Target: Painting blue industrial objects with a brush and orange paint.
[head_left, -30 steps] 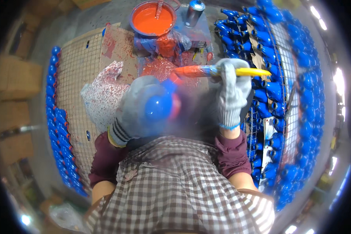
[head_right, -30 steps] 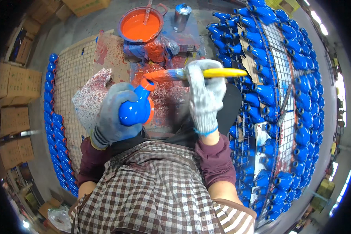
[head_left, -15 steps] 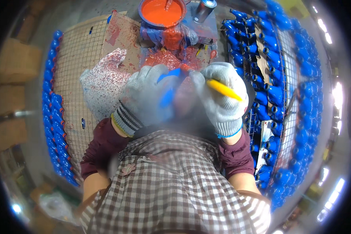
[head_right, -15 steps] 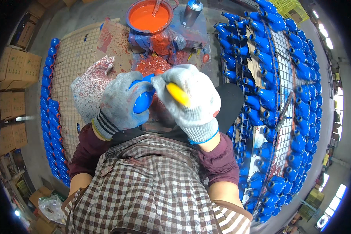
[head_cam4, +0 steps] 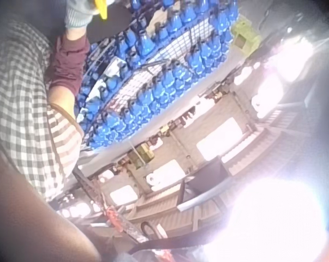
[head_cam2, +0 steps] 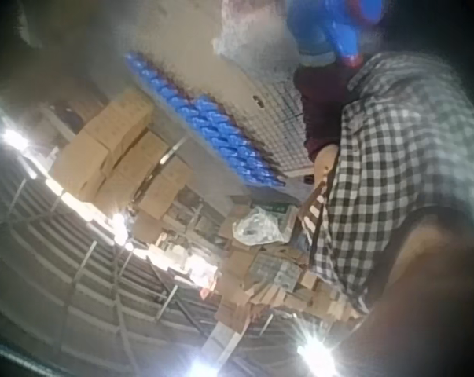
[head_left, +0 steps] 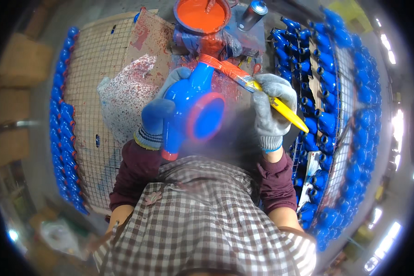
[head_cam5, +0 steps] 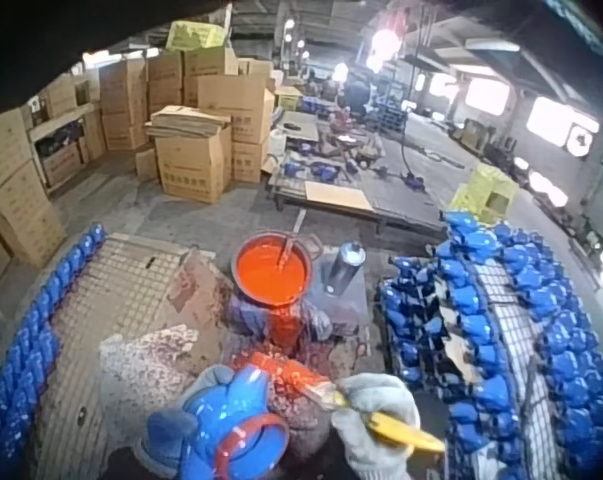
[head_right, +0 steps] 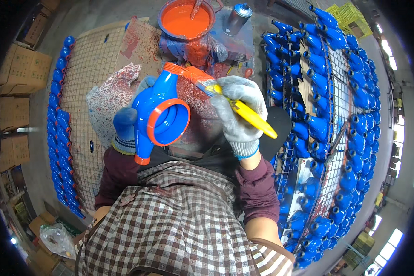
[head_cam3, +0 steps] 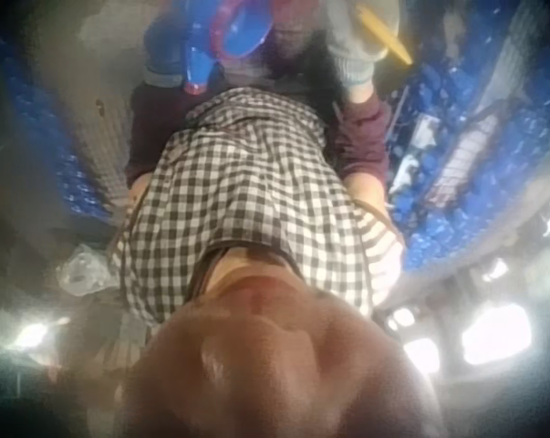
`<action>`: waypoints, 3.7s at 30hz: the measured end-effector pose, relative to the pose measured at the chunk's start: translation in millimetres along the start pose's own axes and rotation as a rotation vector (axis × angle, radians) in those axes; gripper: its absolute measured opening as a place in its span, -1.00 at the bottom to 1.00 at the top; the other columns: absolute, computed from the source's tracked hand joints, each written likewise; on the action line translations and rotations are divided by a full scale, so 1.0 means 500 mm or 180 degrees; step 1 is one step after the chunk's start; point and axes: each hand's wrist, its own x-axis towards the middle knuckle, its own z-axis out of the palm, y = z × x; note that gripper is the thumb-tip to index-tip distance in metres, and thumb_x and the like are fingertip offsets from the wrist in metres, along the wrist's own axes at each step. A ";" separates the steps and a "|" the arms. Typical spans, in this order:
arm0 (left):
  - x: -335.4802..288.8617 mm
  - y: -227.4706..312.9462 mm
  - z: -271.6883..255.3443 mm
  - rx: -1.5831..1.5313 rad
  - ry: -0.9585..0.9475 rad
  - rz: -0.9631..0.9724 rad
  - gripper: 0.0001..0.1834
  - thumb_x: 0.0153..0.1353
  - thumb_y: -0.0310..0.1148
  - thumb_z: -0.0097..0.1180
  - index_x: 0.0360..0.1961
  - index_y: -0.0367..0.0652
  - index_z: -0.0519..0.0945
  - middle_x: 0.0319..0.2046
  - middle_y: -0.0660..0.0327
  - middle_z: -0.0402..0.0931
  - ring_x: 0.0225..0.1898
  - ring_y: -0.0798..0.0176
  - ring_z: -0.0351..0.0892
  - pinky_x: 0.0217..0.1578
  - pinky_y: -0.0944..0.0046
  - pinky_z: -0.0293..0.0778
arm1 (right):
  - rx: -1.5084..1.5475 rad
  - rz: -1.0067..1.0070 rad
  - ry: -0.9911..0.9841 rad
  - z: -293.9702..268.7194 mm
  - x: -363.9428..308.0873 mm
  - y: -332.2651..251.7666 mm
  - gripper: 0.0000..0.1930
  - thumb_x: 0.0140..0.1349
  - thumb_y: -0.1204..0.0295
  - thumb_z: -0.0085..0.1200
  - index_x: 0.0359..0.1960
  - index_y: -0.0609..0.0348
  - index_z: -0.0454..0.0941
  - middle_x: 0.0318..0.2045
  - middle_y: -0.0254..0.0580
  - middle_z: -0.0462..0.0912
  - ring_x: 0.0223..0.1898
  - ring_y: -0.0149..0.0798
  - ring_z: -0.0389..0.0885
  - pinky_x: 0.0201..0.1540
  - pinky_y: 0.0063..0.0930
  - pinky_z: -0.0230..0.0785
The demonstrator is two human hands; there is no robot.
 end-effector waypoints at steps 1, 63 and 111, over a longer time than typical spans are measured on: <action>-0.001 -0.002 0.014 -0.0521 0.0129 -0.0038 -0.26 -0.14 -0.34 0.27 0.11 -0.15 0.21 -0.07 0.02 0.41 -0.07 0.09 0.53 -0.08 0.13 0.54 | 0.0215 0.0149 0.0115 0.004 0.000 0.005 -0.71 0.00 0.63 0.29 -0.25 0.18 0.47 -0.24 -0.01 0.62 -0.19 -0.15 0.61 -0.07 -0.31 0.48; 0.301 0.177 -0.233 -0.0151 0.1181 0.1162 -0.54 0.25 -0.01 -0.02 -0.02 -0.16 0.47 -0.13 0.13 0.54 -0.09 0.16 0.56 -0.06 0.13 0.54 | -0.1067 0.0549 -0.1000 0.050 0.280 0.315 -0.24 -0.04 0.30 0.33 0.21 -0.05 0.17 -0.13 0.06 0.55 -0.13 -0.12 0.58 -0.08 -0.28 0.48; 0.159 0.283 -0.230 -0.2544 -0.1124 0.0517 -0.06 0.02 0.28 0.19 0.20 -0.26 0.29 0.03 -0.12 0.44 0.00 -0.16 0.51 0.06 -0.03 0.50 | -0.2638 0.0554 0.0278 -0.041 0.279 0.494 -0.20 -0.17 0.17 0.52 0.11 0.18 0.38 -0.02 -0.10 0.46 0.04 -0.15 0.46 0.15 -0.34 0.29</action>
